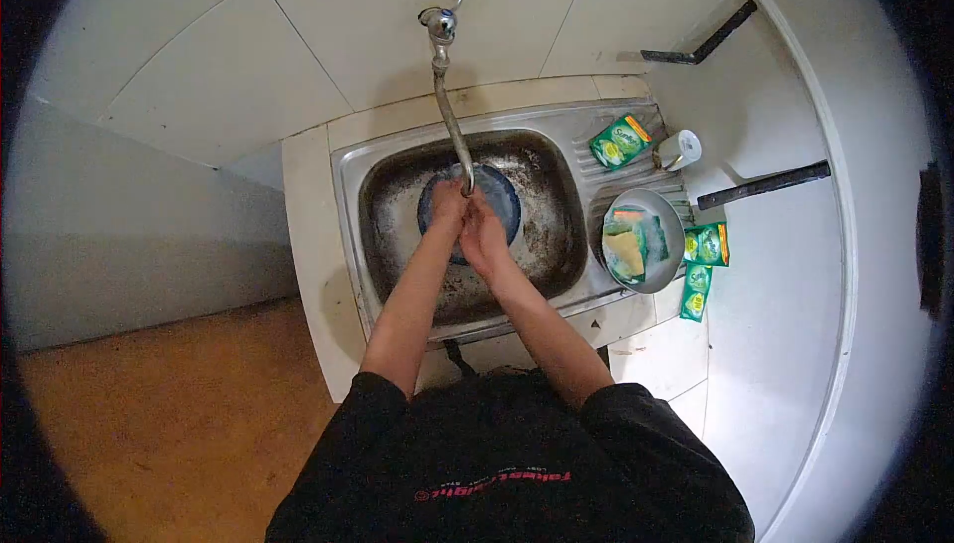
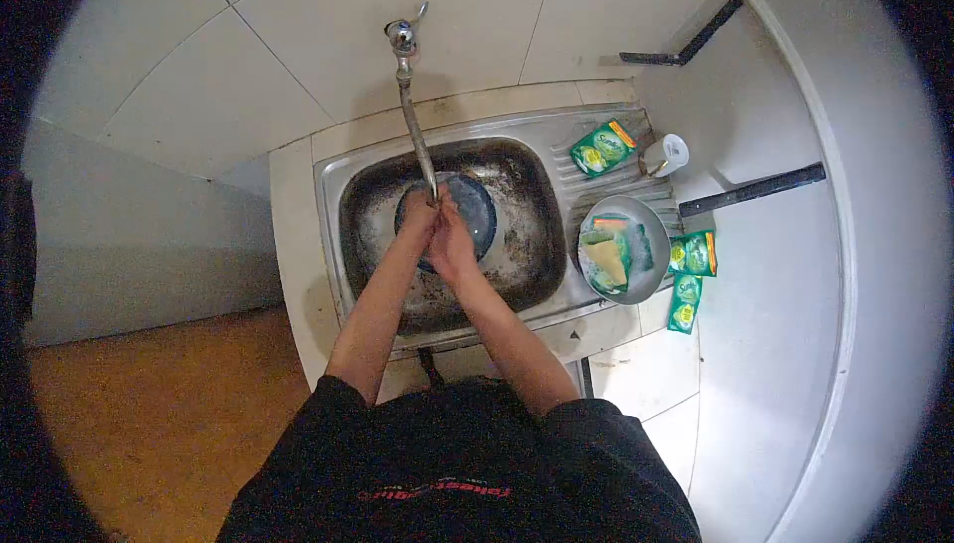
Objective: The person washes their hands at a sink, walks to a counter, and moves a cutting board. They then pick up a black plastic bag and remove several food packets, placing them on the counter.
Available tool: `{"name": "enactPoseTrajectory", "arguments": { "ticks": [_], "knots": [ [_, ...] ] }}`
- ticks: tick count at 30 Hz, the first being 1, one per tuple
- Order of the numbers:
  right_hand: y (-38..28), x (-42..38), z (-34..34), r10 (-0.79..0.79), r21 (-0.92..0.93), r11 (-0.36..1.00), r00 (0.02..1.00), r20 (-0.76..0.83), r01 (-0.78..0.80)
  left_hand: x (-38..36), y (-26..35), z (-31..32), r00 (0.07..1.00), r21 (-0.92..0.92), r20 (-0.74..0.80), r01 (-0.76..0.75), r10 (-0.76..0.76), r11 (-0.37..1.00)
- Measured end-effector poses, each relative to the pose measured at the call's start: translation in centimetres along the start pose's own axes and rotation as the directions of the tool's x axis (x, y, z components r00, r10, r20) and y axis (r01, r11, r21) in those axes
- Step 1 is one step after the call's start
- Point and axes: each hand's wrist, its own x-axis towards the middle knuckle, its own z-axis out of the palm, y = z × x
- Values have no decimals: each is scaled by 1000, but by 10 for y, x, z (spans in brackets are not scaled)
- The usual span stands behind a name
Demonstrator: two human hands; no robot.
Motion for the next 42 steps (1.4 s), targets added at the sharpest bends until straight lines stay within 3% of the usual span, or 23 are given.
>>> {"name": "enactPoseTrajectory", "arguments": {
  "ticks": [1,5,7,8,10,11,13,14,16,19,25,27,29,31,33,34,36,40,41,42],
  "knots": [
    [-1,-2,0,2,3,1000,1000,-2,-2,2,0,0,999,115,23,-40,38,993],
    [-8,-12,-2,-25,-15,1000,1000,-11,25,-8,9,3,983,92,158,-110,94,990],
    [-11,-18,-3,4,-9,1000,999,-45,-4,-22,27,9,1000,394,4,19,-22,919],
    [-12,-21,-6,17,7,1000,999,-49,-17,-23,26,8,1000,392,3,18,-21,920],
    [-9,-19,-11,35,26,999,998,-54,-33,-24,18,0,967,-35,241,100,-89,994],
    [-7,-13,-13,38,56,998,996,-79,-33,-25,13,-2,967,-30,239,101,-91,994],
    [-1,6,-23,40,95,995,994,-106,-30,-45,20,1,928,-348,362,225,-91,910],
    [4,20,-29,47,169,985,997,-58,-36,-57,21,4,929,-344,359,224,-93,912],
    [7,29,-16,56,247,968,998,-5,-53,-72,18,5,920,-568,391,217,29,794],
    [8,38,0,89,355,931,996,-2,-82,-75,16,-5,890,-502,453,306,-56,809],
    [7,50,15,128,185,970,980,153,-156,-103,18,-15,919,-538,394,260,-33,802],
    [1,55,19,145,411,893,982,123,-183,-107,24,-13,902,-494,429,281,-51,823],
    [2,59,17,144,458,875,988,55,-153,-104,21,-10,880,-445,468,309,-77,841],
    [0,57,14,137,500,859,990,-13,-112,-87,13,-5,907,-423,418,252,-59,870],
    [2,48,12,78,557,816,985,152,-151,-77,16,-1,938,-424,340,218,-69,879],
    [3,47,13,77,554,819,986,149,-148,-73,19,-1,954,-425,292,200,-76,883],
    [7,43,15,10,320,947,1000,13,-14,-68,28,-5,975,-417,202,167,-88,893],
    [5,19,31,44,263,964,999,-17,-38,-60,43,-8,993,-391,69,116,-97,913],
    [7,12,30,21,132,991,1000,16,-23,-58,46,-11,993,-387,66,117,-99,914],
    [11,6,28,2,-1,1000,999,54,-1,-53,46,-14,998,-249,-4,62,-65,967]
  ]
}}
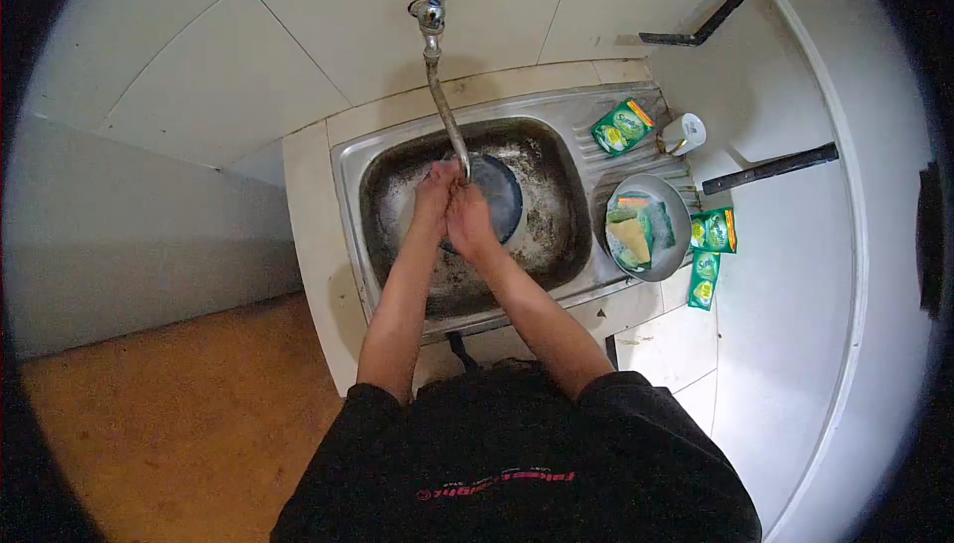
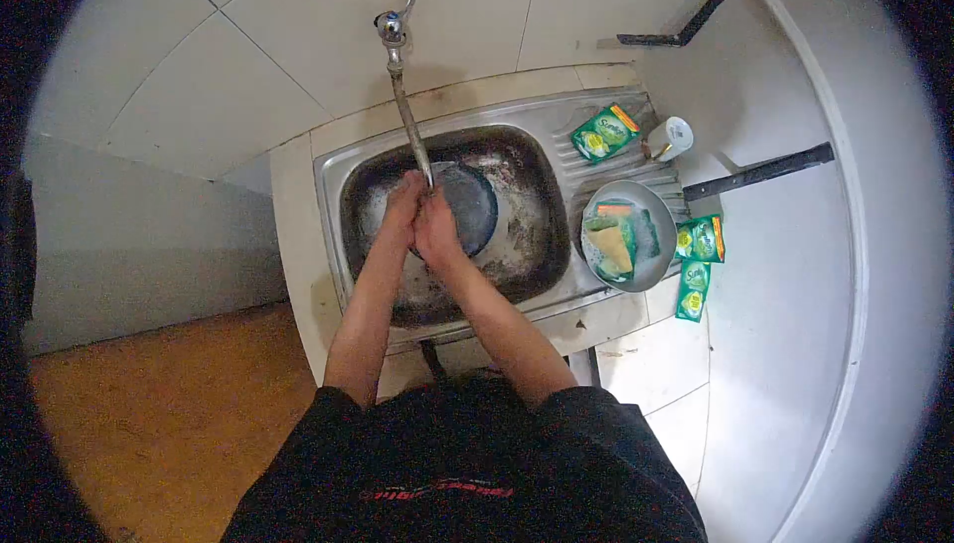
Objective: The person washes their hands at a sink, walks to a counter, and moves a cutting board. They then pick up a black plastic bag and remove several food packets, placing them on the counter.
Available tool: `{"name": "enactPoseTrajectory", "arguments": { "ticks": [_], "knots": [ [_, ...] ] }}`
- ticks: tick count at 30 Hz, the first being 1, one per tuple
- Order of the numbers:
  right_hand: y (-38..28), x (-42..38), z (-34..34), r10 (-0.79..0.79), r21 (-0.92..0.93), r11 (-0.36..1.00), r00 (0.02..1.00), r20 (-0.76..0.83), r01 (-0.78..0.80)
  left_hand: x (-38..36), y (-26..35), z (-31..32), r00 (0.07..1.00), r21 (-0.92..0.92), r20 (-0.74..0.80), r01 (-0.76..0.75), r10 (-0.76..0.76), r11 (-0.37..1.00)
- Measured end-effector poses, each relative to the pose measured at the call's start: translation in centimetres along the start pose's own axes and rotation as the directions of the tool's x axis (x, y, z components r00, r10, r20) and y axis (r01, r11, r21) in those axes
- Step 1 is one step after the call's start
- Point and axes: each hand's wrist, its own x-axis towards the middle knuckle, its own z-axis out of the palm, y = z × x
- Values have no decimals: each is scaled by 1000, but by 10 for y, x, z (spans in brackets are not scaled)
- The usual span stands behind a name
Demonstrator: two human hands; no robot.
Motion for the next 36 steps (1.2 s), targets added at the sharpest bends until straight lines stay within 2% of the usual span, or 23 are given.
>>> {"name": "enactPoseTrajectory", "arguments": {
  "ticks": [2,4,5,7,10,11,12,13,14,15,16,18,19,20,23,25,26,27,28,29,30,32,36],
  "knots": [
    [2,-22,16,-25,-122,992,999,-20,23,11,5,-5,998,151,-47,-44,52,988],
    [11,-40,16,-52,-252,967,998,-34,42,30,15,-17,974,506,-213,43,77,862],
    [18,-47,8,-59,-284,956,997,42,68,40,16,-29,975,503,-211,43,74,863],
    [18,-44,-6,-66,-317,943,990,121,102,57,14,-47,998,190,-58,32,-22,981],
    [9,-8,-44,-39,-295,954,996,75,60,-2,31,-13,999,218,47,-19,9,976],
    [8,17,-79,51,26,998,950,307,-62,4,17,-16,999,223,44,-24,14,975],
    [7,34,-95,57,300,919,841,539,-255,22,-6,-24,983,155,180,-47,19,987],
    [-1,39,-81,59,297,919,836,546,-258,30,-20,-26,949,81,314,-62,34,995],
    [-14,38,-58,156,-138,981,972,175,-133,24,-18,-19,948,77,315,-70,42,995],
    [-22,37,-44,38,-562,812,976,-217,-156,10,-12,-10,958,32,286,-26,15,999],
    [-23,41,-48,34,-569,809,977,-211,-150,-3,-6,-1,966,-16,259,17,-12,1000],
    [-20,54,-62,-207,-986,157,974,-91,-58,-31,2,12,961,-20,275,48,-41,999],
    [-28,50,-50,-207,-987,151,975,-80,-49,-38,6,15,955,-19,287,86,-77,996],
    [-41,43,-41,-380,-984,149,925,31,94,-42,12,19,956,-28,288,76,-65,997],
    [-107,23,41,-696,-945,-36,670,257,325,-40,12,17,903,-187,430,81,8,979],
    [-150,31,94,-526,-752,-368,544,653,546,-25,4,-6,860,-63,507,-26,55,998],
    [-165,43,115,-415,-671,-460,527,742,582,-31,9,-8,861,-64,506,-31,59,997],
    [-178,56,134,-295,-575,-540,501,813,614,-42,16,-8,889,94,457,-56,6,994],
    [-191,68,154,-183,-443,-617,428,885,650,-50,20,-10,915,252,401,-73,-36,965],
    [-201,80,170,-63,-298,-676,350,935,674,-57,18,-14,914,255,405,-83,-28,963],
    [-209,92,181,-67,-292,-680,340,938,673,-65,15,-21,931,232,364,-56,-33,971],
    [-219,111,196,228,-138,-768,469,853,625,-77,8,-36,946,211,321,-37,-33,977],
    [-229,139,196,405,12,-789,506,762,614,-105,-1,-62,957,46,281,-82,66,996]
  ]
}}
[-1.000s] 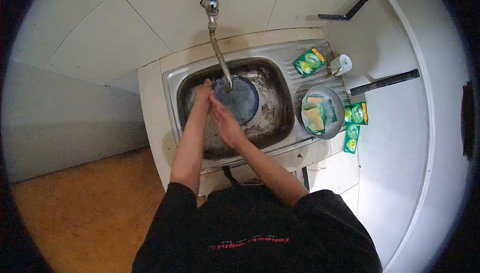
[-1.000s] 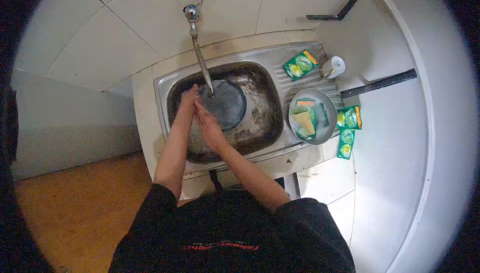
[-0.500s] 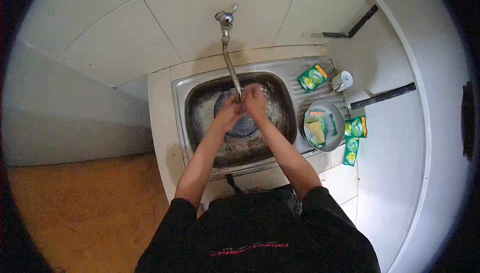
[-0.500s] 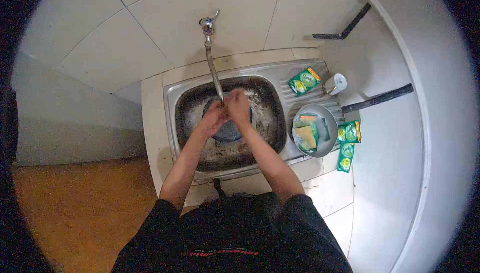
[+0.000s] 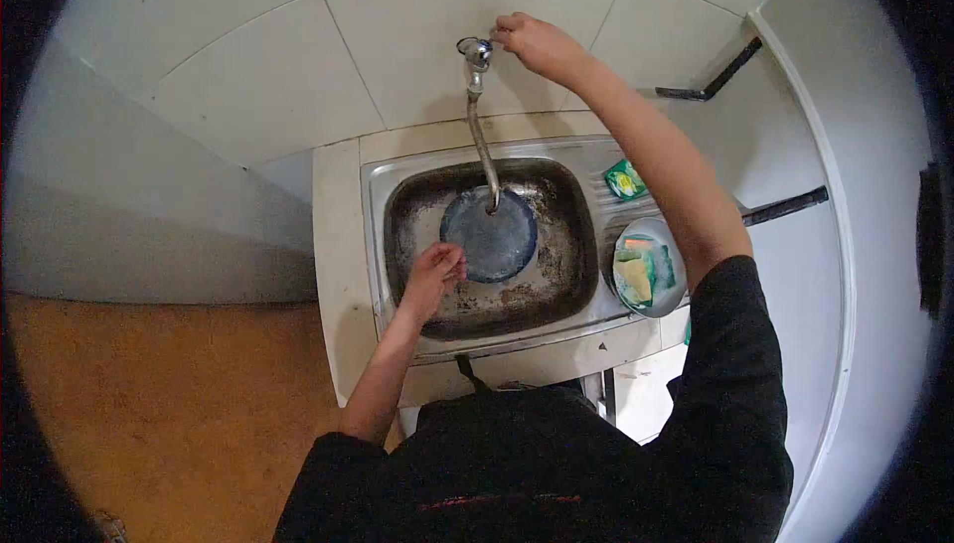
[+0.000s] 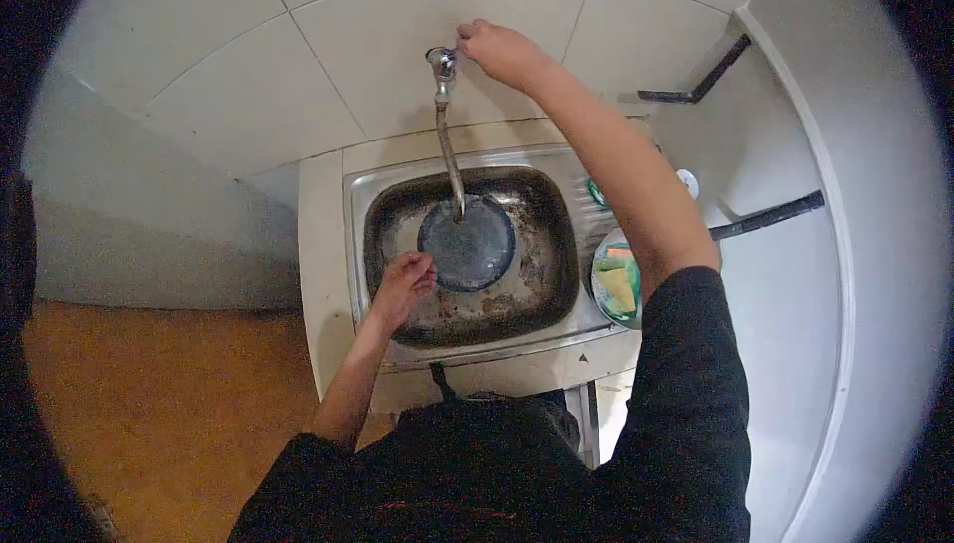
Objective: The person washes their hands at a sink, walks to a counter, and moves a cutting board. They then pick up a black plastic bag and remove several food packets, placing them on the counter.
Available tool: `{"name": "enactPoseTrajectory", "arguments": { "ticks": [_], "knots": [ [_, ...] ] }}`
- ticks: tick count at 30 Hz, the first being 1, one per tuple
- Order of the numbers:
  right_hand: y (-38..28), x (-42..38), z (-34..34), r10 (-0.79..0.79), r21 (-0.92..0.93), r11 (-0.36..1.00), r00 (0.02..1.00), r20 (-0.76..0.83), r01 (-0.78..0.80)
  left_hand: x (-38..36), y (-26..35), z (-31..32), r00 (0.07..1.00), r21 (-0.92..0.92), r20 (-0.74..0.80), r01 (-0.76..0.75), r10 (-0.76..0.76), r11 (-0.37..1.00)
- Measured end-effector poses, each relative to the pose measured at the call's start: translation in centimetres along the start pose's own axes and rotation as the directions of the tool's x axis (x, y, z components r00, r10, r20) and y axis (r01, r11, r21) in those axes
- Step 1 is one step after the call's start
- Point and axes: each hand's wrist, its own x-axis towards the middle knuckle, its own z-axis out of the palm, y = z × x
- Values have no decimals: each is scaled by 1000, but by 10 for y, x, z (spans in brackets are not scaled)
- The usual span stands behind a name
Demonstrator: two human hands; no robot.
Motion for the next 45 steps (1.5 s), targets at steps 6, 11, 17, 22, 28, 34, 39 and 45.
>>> {"name": "enactPoseTrajectory", "arguments": {
  "ticks": [6,11,17,22,28,34,39,45],
  "knots": [
    [4,12,1,-66,-69,995,998,21,67,-54,-6,-11,992,-73,-107,65,-72,995],
    [2,25,3,-130,-99,986,991,30,132,-64,-23,-17,975,-147,-182,97,-124,984],
    [3,25,5,-118,-109,986,989,91,128,-63,-17,-14,982,-184,-167,60,-91,981],
    [-7,27,2,46,-122,992,976,212,-20,-59,-18,-16,988,-193,-128,56,-82,980],
    [-22,30,-2,231,-138,969,946,226,-204,-68,-14,-8,990,-168,-124,46,-68,985],
    [-37,32,-10,341,-195,935,902,265,-296,-89,-14,-12,989,-195,-141,7,-35,981],
    [-42,36,-9,442,-214,895,847,294,-392,-105,-22,-23,984,-248,-176,-37,-7,968],
    [-47,43,-12,549,-220,836,760,348,-503,-119,-35,-33,976,-277,-216,-35,-27,960]
  ]
}}
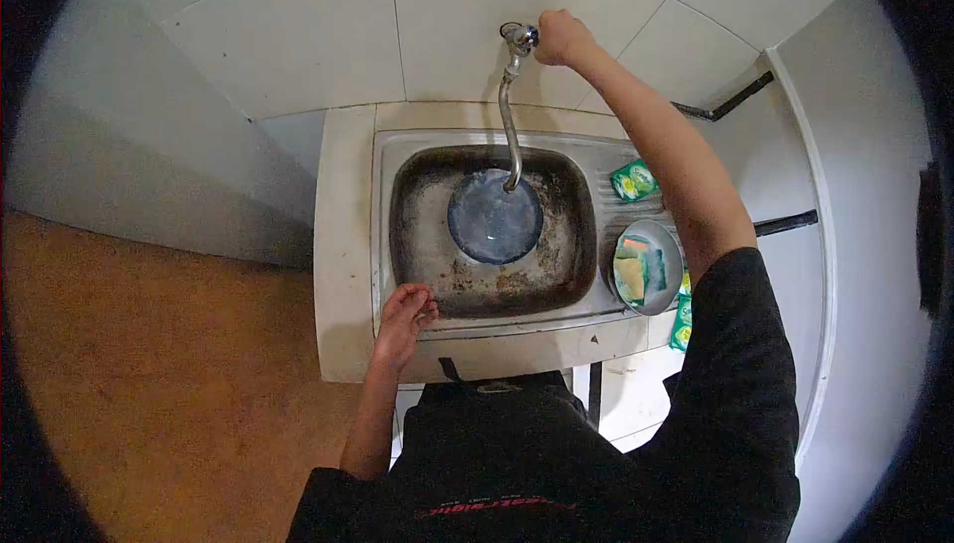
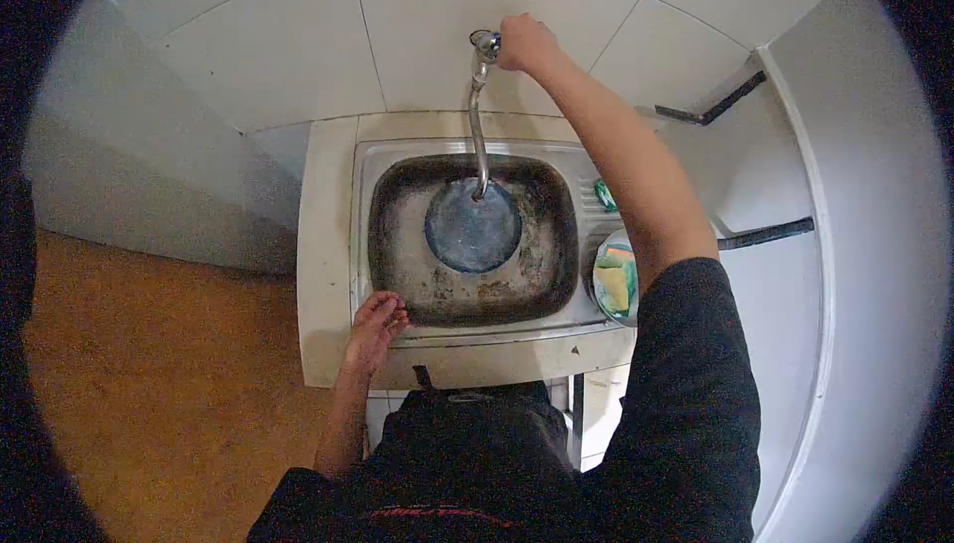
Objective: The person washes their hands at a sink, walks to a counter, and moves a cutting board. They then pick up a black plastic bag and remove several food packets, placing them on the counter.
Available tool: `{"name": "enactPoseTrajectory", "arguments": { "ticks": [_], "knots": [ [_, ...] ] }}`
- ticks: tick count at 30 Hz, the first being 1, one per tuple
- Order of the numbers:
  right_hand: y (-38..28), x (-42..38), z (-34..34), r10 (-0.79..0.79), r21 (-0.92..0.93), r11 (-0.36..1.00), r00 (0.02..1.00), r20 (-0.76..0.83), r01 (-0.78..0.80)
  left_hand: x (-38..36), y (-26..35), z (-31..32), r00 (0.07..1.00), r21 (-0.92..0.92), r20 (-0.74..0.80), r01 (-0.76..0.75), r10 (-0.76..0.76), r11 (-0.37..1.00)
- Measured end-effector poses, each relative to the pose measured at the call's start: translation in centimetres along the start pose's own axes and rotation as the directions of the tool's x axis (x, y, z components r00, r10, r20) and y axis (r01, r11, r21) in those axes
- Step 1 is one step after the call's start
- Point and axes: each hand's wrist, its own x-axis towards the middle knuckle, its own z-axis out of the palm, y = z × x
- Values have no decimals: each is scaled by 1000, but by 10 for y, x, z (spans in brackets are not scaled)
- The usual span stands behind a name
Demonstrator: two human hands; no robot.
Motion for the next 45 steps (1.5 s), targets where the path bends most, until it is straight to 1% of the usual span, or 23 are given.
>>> {"name": "enactPoseTrajectory", "arguments": {
  "ticks": [9,11,15,17,19,20,21,22,23,24,26,27,29,30,31,33,34,35,37,38,41,43,45],
  "knots": [
    [3,-21,13,-6,2,1000,993,-116,7,-15,-3,1,999,-19,5,45,-45,999],
    [13,-31,15,-136,-30,990,883,-448,138,-17,1,1,998,-2,13,56,-56,998],
    [25,-91,-41,-220,78,961,904,-368,266,-20,11,1,998,80,56,19,-23,997],
    [27,-132,-42,-117,656,674,927,-357,338,-20,14,3,997,106,79,3,-11,994],
    [21,-176,29,61,970,101,972,-226,219,-18,12,5,988,108,147,-59,42,992],
    [8,-205,68,205,778,620,936,-287,103,-14,7,9,983,127,179,-65,42,990],
    [2,-234,101,-27,239,971,1000,0,26,-11,2,12,984,140,175,-57,32,988],
    [11,-260,195,-232,-420,901,938,-257,108,-10,2,19,984,167,177,-42,12,985],
    [-6,-306,182,-110,-69,993,963,-244,96,-15,4,33,974,218,225,-39,-12,975],
    [-22,-350,157,-6,284,956,977,-213,68,-24,1,54,973,218,225,-97,47,971],
    [-31,-429,118,204,550,835,930,-307,-1,-41,-6,91,960,267,268,-158,84,951],
    [-31,-471,95,286,556,827,910,-299,-77,-56,-10,112,947,311,322,-133,27,941],
    [-28,-559,65,448,954,214,889,95,-209,-92,-27,160,830,358,558,-268,26,894],
    [-29,-603,86,538,998,-27,841,61,-55,-107,-39,180,799,468,598,-290,-58,835],
    [-31,-649,97,618,998,-33,783,63,-53,-117,-60,190,753,497,646,-287,-128,819],
    [-46,-746,112,833,927,-11,510,216,-375,-139,-112,208,537,581,764,-331,-358,743],
    [-66,-794,121,909,824,219,415,22,-522,-169,-132,215,488,626,752,-320,-443,711],
    [-81,-839,119,947,824,169,321,17,-541,-180,-162,217,407,662,744,-336,-530,670],
    [-136,-923,109,951,920,-220,138,276,-326,-253,-202,225,276,713,697,-363,-662,600],
    [-168,-962,92,939,900,-315,39,341,-302,-280,-224,220,197,729,665,-380,-721,569],
    [-266,-1054,66,903,824,-394,-339,263,-409,-368,-293,210,-87,767,513,-399,-854,502],
    [-327,-1088,41,857,841,-413,-463,228,-349,-427,-312,202,-265,729,416,-476,-870,493],
    [-375,-1104,-18,789,927,-347,-579,206,-143,-482,-329,194,-407,707,293,-517,-865,483]
  ]
}}
